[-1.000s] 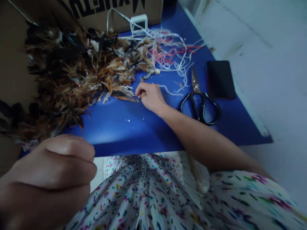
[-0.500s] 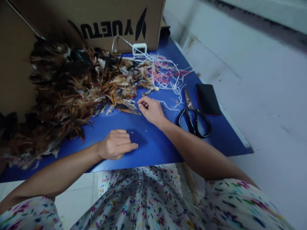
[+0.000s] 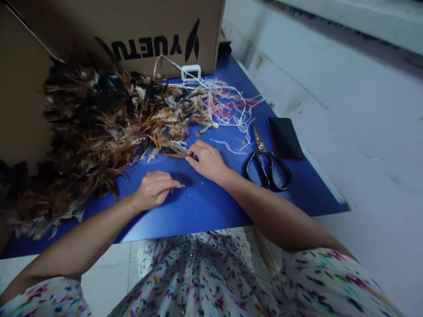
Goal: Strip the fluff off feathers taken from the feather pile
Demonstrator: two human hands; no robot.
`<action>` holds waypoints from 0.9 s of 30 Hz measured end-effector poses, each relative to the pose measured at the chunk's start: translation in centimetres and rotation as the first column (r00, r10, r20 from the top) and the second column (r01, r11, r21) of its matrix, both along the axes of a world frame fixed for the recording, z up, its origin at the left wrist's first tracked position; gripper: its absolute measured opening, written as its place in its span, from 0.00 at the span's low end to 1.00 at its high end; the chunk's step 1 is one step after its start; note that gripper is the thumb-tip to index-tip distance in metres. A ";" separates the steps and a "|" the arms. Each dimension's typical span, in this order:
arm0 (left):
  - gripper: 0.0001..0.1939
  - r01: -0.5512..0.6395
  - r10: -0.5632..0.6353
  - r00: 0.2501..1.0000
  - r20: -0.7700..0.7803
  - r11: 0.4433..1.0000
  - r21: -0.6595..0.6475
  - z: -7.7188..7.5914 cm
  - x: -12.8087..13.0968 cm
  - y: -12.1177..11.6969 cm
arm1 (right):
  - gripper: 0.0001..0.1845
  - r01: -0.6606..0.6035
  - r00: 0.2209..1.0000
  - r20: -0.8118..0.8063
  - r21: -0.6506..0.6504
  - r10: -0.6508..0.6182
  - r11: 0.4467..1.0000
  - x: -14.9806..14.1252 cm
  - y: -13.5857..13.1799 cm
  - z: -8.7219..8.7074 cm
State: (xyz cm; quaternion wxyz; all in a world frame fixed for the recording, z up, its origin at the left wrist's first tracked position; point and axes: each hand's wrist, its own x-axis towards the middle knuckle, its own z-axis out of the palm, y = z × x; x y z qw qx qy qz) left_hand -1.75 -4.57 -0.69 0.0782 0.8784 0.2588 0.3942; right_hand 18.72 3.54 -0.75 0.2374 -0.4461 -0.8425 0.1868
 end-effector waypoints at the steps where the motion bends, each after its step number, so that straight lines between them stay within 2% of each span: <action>1: 0.14 0.001 -0.001 1.000 -0.005 1.000 0.000 0.0 0.0 0.0 | 0.02 -0.005 1.000 0.019 0.001 0.005 1.000 0.0 0.0 0.0; 5: 0.15 -0.005 0.006 0.999 -0.046 0.999 0.037 0.0 0.1 -0.1 | 0.04 -0.029 0.999 0.017 0.015 0.028 0.999 0.2 0.0 -0.2; 11: 0.14 -0.061 0.062 0.997 -0.051 0.998 0.024 0.0 0.0 0.0 | 0.05 -0.117 0.985 -0.126 0.030 0.120 0.993 0.6 0.0 -0.3; 13: 0.14 -0.124 0.125 0.991 -0.038 0.992 0.020 0.0 -0.1 0.0 | 0.05 -0.161 0.977 -0.136 0.031 0.164 0.986 0.7 -0.1 -0.2; 16: 0.14 -0.294 0.294 0.956 0.014 0.956 -0.010 0.2 -0.8 0.4 | 0.05 -0.235 0.964 -0.114 0.044 0.239 0.971 0.7 -0.2 -0.1; 20: 0.15 -0.510 0.521 0.852 0.057 0.849 -0.137 0.4 -2.1 1.6 | 0.05 -0.369 0.920 -0.108 0.089 0.378 0.925 0.7 -0.3 0.0; 23: 0.16 -0.662 0.665 0.746 -0.045 0.731 -0.167 0.4 -2.9 2.7 | 0.05 -0.424 0.888 -0.144 0.119 0.438 0.898 0.5 -0.3 0.0; 27: 0.16 -0.836 0.798 0.547 -0.254 0.540 -0.102 0.7 -3.6 3.1 | 0.08 -0.378 0.900 -0.172 0.154 0.401 0.913 0.4 -0.3 -0.1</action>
